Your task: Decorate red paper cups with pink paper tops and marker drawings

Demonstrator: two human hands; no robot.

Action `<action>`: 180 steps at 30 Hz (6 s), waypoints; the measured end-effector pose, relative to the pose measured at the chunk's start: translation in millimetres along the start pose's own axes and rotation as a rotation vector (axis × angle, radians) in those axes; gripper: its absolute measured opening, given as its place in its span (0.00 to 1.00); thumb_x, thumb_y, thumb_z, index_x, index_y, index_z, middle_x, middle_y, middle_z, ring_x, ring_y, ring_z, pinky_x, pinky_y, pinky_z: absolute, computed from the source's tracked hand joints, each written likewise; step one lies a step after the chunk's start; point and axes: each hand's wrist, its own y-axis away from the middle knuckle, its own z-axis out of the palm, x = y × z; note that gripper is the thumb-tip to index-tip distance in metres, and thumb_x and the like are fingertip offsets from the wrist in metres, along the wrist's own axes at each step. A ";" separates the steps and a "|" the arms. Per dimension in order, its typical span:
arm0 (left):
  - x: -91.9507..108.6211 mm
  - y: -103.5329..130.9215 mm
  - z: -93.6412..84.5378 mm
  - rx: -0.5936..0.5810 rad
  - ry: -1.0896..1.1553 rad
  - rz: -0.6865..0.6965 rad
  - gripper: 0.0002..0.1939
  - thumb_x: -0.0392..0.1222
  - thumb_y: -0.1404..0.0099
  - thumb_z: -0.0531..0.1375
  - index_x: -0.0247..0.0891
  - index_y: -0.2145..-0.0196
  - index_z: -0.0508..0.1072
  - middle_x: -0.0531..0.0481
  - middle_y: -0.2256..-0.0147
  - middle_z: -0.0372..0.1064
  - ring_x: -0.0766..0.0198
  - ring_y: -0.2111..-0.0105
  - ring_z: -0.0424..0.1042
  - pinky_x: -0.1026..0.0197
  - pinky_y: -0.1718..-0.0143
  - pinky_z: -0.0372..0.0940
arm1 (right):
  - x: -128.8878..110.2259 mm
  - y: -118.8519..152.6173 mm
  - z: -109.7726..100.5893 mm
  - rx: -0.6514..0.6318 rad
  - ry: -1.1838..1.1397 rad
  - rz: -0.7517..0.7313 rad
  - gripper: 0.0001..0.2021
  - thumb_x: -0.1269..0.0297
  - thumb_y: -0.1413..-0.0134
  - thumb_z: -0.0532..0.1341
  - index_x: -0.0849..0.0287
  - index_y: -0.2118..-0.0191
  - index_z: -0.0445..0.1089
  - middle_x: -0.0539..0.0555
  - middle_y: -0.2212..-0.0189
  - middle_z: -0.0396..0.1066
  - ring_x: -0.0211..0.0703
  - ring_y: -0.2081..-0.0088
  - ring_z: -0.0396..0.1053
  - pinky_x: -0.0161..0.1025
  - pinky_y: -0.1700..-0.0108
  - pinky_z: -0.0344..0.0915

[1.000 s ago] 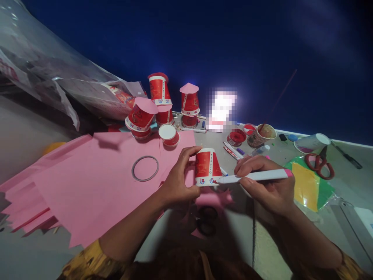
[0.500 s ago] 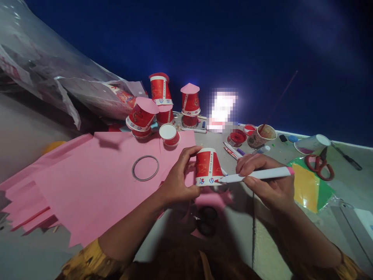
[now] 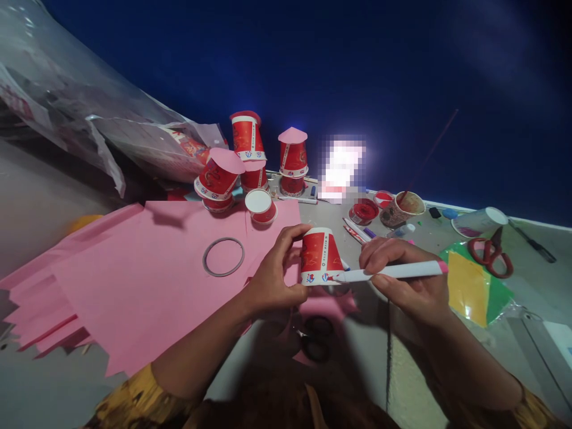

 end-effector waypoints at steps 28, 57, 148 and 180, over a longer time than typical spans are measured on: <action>4.3 2.0 0.0 0.006 -0.207 0.016 0.46 0.29 0.52 0.69 0.50 0.35 0.65 0.44 0.35 0.60 0.39 0.34 0.64 0.37 0.36 0.67 | 10.3 6.3 -0.4 -0.027 -0.087 0.024 0.02 0.69 0.39 0.68 0.56 0.61 0.78 0.52 0.70 0.75 0.45 0.67 0.72 0.43 0.64 0.68; 2.5 2.2 1.7 -0.017 -0.119 0.016 0.47 0.27 0.53 0.67 0.50 0.36 0.65 0.45 0.34 0.59 0.44 0.36 0.66 0.39 0.34 0.66 | 6.4 3.5 3.4 -0.054 0.006 -0.037 0.03 0.70 0.38 0.67 0.55 0.63 0.77 0.52 0.74 0.77 0.44 0.73 0.74 0.41 0.69 0.70; 0.9 2.9 5.1 0.082 -0.209 0.093 0.47 0.27 0.51 0.64 0.50 0.35 0.62 0.44 0.36 0.59 0.45 0.35 0.66 0.40 0.33 0.67 | 4.5 4.9 19.1 0.386 0.282 0.181 0.14 0.59 0.46 0.74 0.55 0.77 0.74 0.49 0.83 0.73 0.40 0.80 0.72 0.34 0.79 0.66; 1.9 -1.6 6.9 0.026 0.000 0.008 0.46 0.26 0.49 0.64 0.47 0.34 0.60 0.42 0.32 0.61 0.46 0.29 0.61 0.40 0.26 0.57 | 34.1 -4.6 -16.5 -0.051 0.157 0.198 0.45 0.41 0.62 0.81 0.48 0.37 0.71 0.61 0.37 0.74 0.58 0.42 0.75 0.50 0.46 0.75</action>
